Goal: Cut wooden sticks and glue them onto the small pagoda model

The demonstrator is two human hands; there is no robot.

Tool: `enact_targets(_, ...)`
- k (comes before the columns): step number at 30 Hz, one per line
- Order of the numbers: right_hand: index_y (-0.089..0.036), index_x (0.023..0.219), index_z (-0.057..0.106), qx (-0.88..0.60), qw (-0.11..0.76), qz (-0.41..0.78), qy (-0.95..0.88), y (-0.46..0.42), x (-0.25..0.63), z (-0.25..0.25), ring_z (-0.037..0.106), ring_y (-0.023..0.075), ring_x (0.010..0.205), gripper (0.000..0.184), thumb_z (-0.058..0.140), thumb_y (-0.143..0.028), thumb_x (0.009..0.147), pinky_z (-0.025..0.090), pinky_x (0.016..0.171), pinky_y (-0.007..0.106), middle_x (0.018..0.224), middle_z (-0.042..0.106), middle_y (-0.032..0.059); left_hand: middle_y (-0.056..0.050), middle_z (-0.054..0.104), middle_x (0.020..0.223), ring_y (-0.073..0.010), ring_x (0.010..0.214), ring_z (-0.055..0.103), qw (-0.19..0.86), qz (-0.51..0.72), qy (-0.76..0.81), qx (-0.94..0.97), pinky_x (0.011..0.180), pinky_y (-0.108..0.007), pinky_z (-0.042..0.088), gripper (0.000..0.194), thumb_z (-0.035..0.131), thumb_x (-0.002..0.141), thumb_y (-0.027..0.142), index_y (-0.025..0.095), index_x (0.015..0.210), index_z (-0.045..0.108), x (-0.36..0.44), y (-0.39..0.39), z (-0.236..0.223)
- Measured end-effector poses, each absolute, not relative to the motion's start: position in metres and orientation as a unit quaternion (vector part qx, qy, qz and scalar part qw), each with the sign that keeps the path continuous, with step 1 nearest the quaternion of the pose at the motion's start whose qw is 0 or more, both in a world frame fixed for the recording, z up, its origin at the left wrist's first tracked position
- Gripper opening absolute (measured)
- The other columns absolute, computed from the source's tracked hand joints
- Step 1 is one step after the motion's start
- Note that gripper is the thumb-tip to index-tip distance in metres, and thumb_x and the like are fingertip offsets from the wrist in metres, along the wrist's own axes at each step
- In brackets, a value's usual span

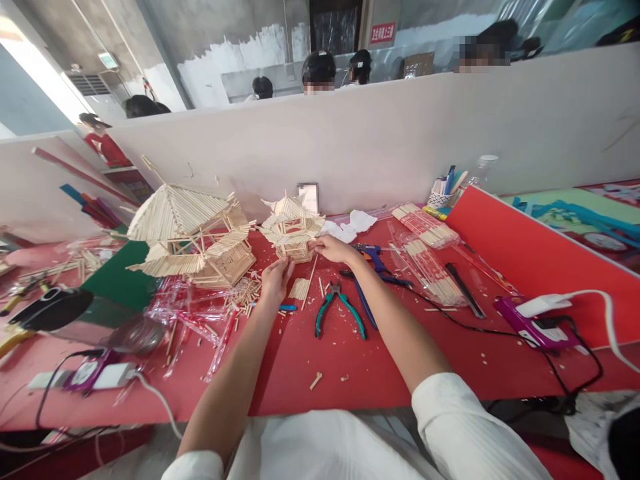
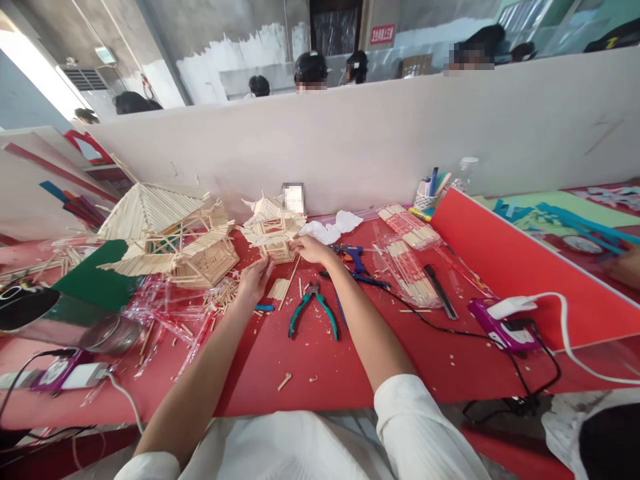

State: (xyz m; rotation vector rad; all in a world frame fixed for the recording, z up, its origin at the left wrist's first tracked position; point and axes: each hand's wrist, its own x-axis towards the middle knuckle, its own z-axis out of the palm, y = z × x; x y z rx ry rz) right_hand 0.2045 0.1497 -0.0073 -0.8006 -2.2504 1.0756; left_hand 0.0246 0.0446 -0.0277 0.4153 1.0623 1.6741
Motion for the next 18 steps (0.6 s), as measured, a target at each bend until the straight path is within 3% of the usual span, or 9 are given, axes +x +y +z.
enact_targets(4,-0.015,0.113,0.074,-0.311,0.255,0.399,-0.824,0.148,0.204,-0.006,0.071,0.0192,0.098,0.045,0.045,0.003,0.084,0.05,0.095,0.031,0.11,0.076,0.0074,-0.007,0.072,0.083,-0.0119,0.069,0.068,0.522,0.588,0.538,0.303,0.065,-0.021,0.057,0.008,0.072,0.076,0.012,0.012,0.084,0.071,-0.013,0.039,-0.022)
enact_targets(7,-0.015,0.113,0.074,-0.307,0.252,0.412,-0.82,0.148,0.205,-0.006,0.071,0.0186,0.096,0.045,0.044,0.004,0.084,0.051,0.093,0.031,0.109,0.077,0.0079,-0.001,0.066,0.075,-0.011,0.058,0.058,0.324,0.563,0.597,0.47,0.056,-0.022,0.051,0.013,0.067,0.081,0.026,0.016,0.089,0.069,-0.035,0.041,-0.016)
enact_targets(10,-0.014,0.109,0.074,-0.313,0.253,0.411,-0.818,0.148,0.205,-0.006,0.071,0.0181,0.097,0.039,0.047,0.002,0.086,0.051,0.092,0.03,0.107,0.077,0.0082,-0.005,0.066,0.09,-0.0168,0.081,0.064,0.143,0.551,0.578,0.585,0.074,-0.029,0.055,0.015,0.062,0.084,0.03,0.018,0.092,0.068,-0.044,0.044,-0.013)
enact_targets(12,-0.013,0.107,0.074,-0.31,0.264,0.408,-0.817,0.147,0.204,-0.007,0.07,0.0181,0.098,0.034,0.051,0.0,0.086,0.051,0.093,0.03,0.107,0.077,0.0084,-0.009,0.064,0.107,-0.0216,0.1,0.063,0.079,0.532,0.561,0.629,0.089,-0.035,0.054,0.019,0.061,0.085,0.031,0.019,0.097,0.07,-0.043,0.047,-0.015)
enact_targets(15,-0.014,0.107,0.073,-0.292,0.29,0.41,-0.814,0.146,0.202,-0.008,0.071,0.0184,0.097,0.029,0.059,-0.004,0.085,0.051,0.093,0.031,0.109,0.076,0.009,-0.013,0.056,0.128,-0.0277,0.124,0.054,0.039,0.505,0.546,0.667,0.107,-0.045,0.045,0.025,0.064,0.085,0.034,0.02,0.105,0.072,-0.036,0.054,-0.02)
enact_targets(18,-0.014,0.11,0.073,-0.305,0.306,0.397,-0.809,0.144,0.198,-0.01,0.072,0.0201,0.094,0.03,0.068,-0.008,0.081,0.053,0.089,0.032,0.107,0.077,0.0096,-0.012,0.053,0.134,-0.0292,0.132,0.049,0.052,0.499,0.549,0.669,0.114,-0.048,0.038,0.027,0.066,0.086,0.036,0.022,0.108,0.073,-0.029,0.064,-0.026)
